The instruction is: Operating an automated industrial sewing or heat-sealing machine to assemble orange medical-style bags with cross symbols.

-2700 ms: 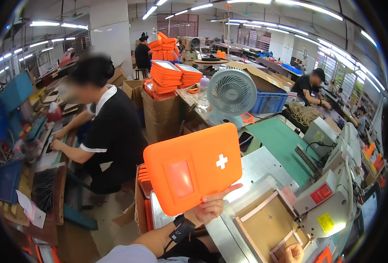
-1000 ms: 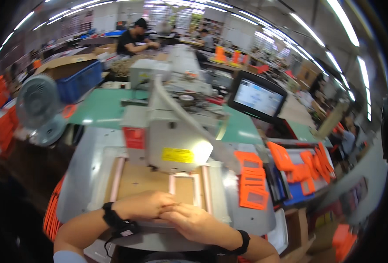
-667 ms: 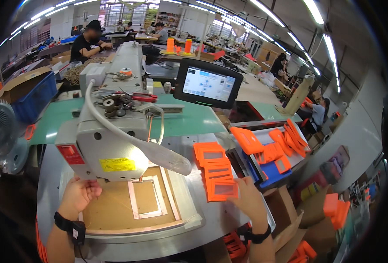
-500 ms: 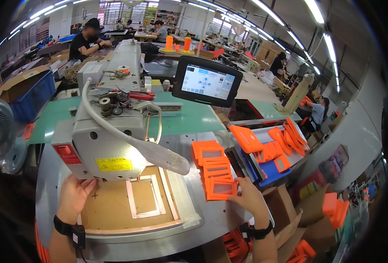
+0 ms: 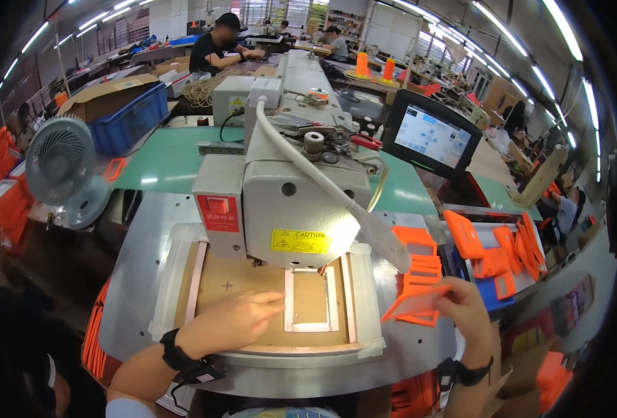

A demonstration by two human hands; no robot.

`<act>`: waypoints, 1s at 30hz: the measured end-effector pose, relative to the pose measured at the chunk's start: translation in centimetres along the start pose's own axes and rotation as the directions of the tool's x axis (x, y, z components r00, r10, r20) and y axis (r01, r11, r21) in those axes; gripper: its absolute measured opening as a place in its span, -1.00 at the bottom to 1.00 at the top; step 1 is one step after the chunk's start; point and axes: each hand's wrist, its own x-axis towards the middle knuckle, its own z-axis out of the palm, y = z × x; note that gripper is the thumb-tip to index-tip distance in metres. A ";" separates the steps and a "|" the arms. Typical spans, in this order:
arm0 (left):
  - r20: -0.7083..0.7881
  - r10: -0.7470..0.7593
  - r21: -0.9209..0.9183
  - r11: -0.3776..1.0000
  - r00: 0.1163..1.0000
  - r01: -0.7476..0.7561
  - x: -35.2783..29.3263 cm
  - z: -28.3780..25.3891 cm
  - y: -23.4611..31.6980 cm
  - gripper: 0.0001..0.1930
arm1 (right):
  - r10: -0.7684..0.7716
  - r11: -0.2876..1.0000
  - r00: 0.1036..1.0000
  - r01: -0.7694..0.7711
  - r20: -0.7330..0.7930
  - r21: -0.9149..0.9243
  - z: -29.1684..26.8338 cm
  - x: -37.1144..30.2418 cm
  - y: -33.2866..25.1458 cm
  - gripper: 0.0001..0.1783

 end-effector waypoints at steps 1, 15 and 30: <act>-0.005 0.026 0.015 1.000 1.000 -0.026 -0.4 0.4 -0.2 -0.67 | 0.067 0.997 0.986 -0.060 0.153 -0.049 1.5 1.7 -0.7 -0.96; 0.057 0.122 0.173 0.976 0.991 -0.130 -0.3 1.0 -0.9 -0.58 | -0.381 0.652 0.793 0.595 0.475 -0.470 16.1 11.7 2.3 -0.80; 0.070 0.092 0.158 0.982 0.993 -0.102 -0.4 0.9 -0.8 -0.55 | -0.226 0.891 0.859 0.373 0.460 -0.260 17.0 11.5 2.3 -0.66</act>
